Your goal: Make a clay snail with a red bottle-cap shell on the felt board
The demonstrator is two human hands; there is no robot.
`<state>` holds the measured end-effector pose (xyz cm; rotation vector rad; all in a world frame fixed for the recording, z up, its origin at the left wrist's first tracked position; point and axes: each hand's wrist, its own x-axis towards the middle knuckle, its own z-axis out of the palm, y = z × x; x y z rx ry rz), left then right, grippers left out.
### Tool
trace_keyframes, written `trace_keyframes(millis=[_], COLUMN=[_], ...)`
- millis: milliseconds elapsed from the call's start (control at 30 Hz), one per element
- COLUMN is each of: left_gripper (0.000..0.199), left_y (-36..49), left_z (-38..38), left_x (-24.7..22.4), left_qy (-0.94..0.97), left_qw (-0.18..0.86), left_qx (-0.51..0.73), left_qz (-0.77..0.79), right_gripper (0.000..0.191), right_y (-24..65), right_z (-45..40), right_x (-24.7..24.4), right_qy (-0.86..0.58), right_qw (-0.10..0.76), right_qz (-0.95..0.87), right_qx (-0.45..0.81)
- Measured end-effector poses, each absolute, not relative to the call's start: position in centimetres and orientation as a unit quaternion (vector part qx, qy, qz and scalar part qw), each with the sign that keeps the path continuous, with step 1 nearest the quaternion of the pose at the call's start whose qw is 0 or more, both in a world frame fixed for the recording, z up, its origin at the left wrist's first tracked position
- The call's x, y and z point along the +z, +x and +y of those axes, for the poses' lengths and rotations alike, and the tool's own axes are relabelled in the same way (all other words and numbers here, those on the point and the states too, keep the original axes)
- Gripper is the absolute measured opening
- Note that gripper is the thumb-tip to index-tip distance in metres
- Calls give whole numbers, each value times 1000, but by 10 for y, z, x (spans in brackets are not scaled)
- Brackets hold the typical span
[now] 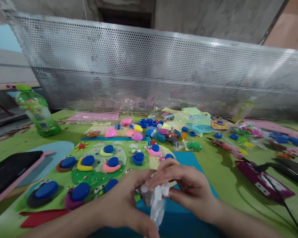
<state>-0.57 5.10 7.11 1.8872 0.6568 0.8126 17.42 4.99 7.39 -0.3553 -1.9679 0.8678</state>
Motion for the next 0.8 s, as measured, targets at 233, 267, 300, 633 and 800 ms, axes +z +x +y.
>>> trace_keyframes(millis=[233, 267, 300, 633, 800], left_gripper=[51, 52, 52, 55, 44], left_y=[-11, -13, -13, -17, -17], left_z=[52, 53, 53, 54, 56], left_x=[75, 76, 77, 72, 68], left_qy=[773, 781, 794, 871, 875], left_qw=[442, 420, 387, 78, 10], left_qx=[324, 321, 321, 302, 337], left_qz=[321, 332, 342, 380, 348], right_gripper=[36, 38, 39, 9, 26], right_y=[180, 181, 181, 182, 189], right_z=[50, 50, 50, 59, 64], right_x=[74, 73, 73, 75, 82], right_qy=[-128, -134, -142, -220, -166], right_qw=[525, 521, 513, 409, 314], right_qz=[-786, -791, -795, -875, -934], right_qx=[299, 293, 290, 138, -40])
